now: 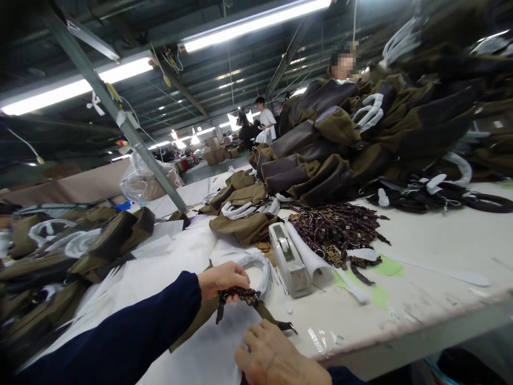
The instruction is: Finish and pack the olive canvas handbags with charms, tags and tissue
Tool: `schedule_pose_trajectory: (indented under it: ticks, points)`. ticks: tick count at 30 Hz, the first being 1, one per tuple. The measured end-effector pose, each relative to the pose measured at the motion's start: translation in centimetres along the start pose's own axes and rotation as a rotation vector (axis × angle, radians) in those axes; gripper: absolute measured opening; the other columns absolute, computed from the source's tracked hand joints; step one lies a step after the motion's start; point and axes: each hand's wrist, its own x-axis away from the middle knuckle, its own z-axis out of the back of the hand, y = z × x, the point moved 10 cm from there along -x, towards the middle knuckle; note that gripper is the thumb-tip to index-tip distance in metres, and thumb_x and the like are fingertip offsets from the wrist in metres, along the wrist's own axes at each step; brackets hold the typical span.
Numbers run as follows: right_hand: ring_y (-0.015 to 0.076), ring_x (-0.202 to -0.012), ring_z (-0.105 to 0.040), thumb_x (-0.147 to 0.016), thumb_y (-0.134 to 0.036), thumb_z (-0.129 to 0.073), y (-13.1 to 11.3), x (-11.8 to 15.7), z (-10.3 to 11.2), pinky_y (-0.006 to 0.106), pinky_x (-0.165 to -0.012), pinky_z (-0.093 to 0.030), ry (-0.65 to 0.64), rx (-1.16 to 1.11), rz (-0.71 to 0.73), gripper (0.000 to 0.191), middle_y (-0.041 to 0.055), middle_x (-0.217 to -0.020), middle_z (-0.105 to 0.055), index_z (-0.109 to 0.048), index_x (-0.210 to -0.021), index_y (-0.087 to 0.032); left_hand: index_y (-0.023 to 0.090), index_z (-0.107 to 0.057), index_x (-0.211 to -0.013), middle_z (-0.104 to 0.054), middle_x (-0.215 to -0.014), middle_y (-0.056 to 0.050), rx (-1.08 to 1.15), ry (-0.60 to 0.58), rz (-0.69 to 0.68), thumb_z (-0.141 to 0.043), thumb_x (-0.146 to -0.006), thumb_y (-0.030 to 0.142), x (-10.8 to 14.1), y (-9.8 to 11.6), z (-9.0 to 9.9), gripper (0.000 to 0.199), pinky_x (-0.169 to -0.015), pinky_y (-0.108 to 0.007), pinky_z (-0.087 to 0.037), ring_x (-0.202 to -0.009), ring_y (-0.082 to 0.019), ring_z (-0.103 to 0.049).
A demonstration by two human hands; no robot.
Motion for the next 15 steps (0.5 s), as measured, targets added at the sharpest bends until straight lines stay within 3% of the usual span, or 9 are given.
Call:
schedule_pose_trajectory:
  ticks: [5, 10, 15]
  points:
    - [0.0194, -0.067, -0.056, -0.079, -0.019, -0.069, 0.3, -0.1, 0.0, 0.033, -0.059, -0.037, 0.113, 0.041, -0.054, 0.015, -0.0006, -0.078, -0.064, -0.055, -0.081, -0.023, 0.014, -0.061, -0.064, -0.061, -0.046, -0.001, 0.027, 0.022, -0.023, -0.067, -0.064, 0.015, 0.5, 0.1, 0.4, 0.006, -0.033, -0.016, -0.036, -0.035, -0.009, -0.051]
    - [0.0191, -0.064, -0.055, -0.08, -0.027, -0.07, 0.7, -0.2, 0.6, 0.032, -0.056, -0.036, 0.308, 0.132, 0.013, 0.017, -0.0002, -0.071, -0.064, -0.054, -0.075, -0.022, 0.015, -0.059, -0.086, -0.061, -0.055, 0.002, 0.142, 0.07, -0.088, -0.065, -0.067, 0.025, 2.4, -2.7, 0.1, 0.022, -0.033, -0.017, -0.035, -0.037, -0.008, -0.05]
    - [0.023, -0.093, -0.061, -0.081, -0.032, -0.071, 1.9, 1.2, -0.2, 0.035, -0.078, -0.046, 0.196, -0.016, -0.006, 0.019, 0.0016, -0.098, -0.069, -0.06, -0.093, -0.022, 0.017, -0.051, -0.096, -0.062, -0.067, 0.003, 0.315, 0.109, -0.179, -0.064, -0.072, 0.033, 3.3, -7.0, -1.7, 0.031, -0.036, -0.016, -0.034, -0.04, -0.006, -0.052]
